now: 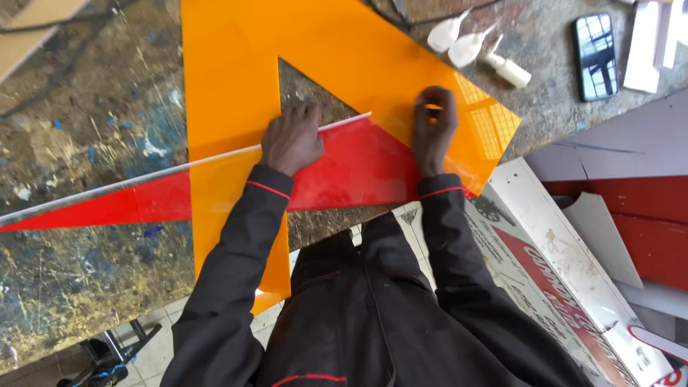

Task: The person aligns a white strip along the edge of a large orange and red letter-shaped board, applies glue from a bottle along the seam, and presses the strip down. They then use a staple gun to secure the strip to the board.

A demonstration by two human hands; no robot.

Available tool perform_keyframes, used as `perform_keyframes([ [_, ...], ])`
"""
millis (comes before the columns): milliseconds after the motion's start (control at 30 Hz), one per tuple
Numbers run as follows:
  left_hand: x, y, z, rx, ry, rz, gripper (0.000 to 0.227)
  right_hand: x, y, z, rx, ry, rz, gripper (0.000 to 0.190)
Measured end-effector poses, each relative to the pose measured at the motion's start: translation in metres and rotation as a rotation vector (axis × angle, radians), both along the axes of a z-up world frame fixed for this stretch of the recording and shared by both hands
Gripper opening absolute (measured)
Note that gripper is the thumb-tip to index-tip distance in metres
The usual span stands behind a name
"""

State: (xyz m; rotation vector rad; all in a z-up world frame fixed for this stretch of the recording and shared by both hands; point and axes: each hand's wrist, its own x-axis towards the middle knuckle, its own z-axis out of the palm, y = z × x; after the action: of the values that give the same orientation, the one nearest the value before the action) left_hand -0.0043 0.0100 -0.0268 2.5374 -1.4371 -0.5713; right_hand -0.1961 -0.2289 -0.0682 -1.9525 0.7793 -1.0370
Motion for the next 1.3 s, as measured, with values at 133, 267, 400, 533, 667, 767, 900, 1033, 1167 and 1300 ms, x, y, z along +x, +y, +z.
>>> perform_keyframes([
  [133, 0.0, 0.001, -0.009, -0.004, 0.039, 0.044, 0.027, 0.005, 0.02, 0.008, 0.012, -0.01, 0.116, 0.004],
  [267, 0.001, -0.001, -0.012, -0.025, 0.039, 0.036, 0.026, 0.013, 0.028, 0.025, 0.086, -0.027, 0.315, 0.015],
  [400, 0.003, 0.001, -0.015, -0.048, 0.01, 0.0, 0.028, 0.024, 0.036, 0.024, 0.017, -0.033, 0.462, 0.029],
  [533, 0.001, 0.001, -0.009, -0.039, -0.004, 0.0, 0.027, 0.026, 0.035, 0.02, -0.011, -0.043, 0.456, 0.025],
  [667, -0.002, 0.001, -0.006, -0.053, 0.0, -0.004, 0.026, 0.024, 0.04, 0.02, -0.048, -0.027, 0.449, 0.023],
  [767, 0.002, 0.0, -0.004, -0.062, 0.011, 0.002, 0.026, 0.027, 0.04, 0.025, -0.044, -0.036, 0.454, 0.025],
  [900, 0.0, 0.0, -0.002, -0.052, 0.031, 0.007, 0.024, 0.026, 0.039, 0.021, -0.003, -0.044, 0.46, 0.025],
  [1033, 0.001, 0.001, -0.009, -0.051, 0.016, -0.007, 0.026, 0.026, 0.037, 0.018, -0.006, -0.033, 0.462, 0.028],
  [1167, 0.0, 0.0, 0.003, -0.054, 0.015, 0.005, 0.026, 0.023, 0.037, 0.02, -0.007, -0.023, 0.469, 0.03],
  [1300, -0.003, 0.0, -0.006, -0.043, 0.011, 0.009, 0.026, 0.021, 0.039, 0.022, 0.036, -0.012, 0.452, 0.03],
])
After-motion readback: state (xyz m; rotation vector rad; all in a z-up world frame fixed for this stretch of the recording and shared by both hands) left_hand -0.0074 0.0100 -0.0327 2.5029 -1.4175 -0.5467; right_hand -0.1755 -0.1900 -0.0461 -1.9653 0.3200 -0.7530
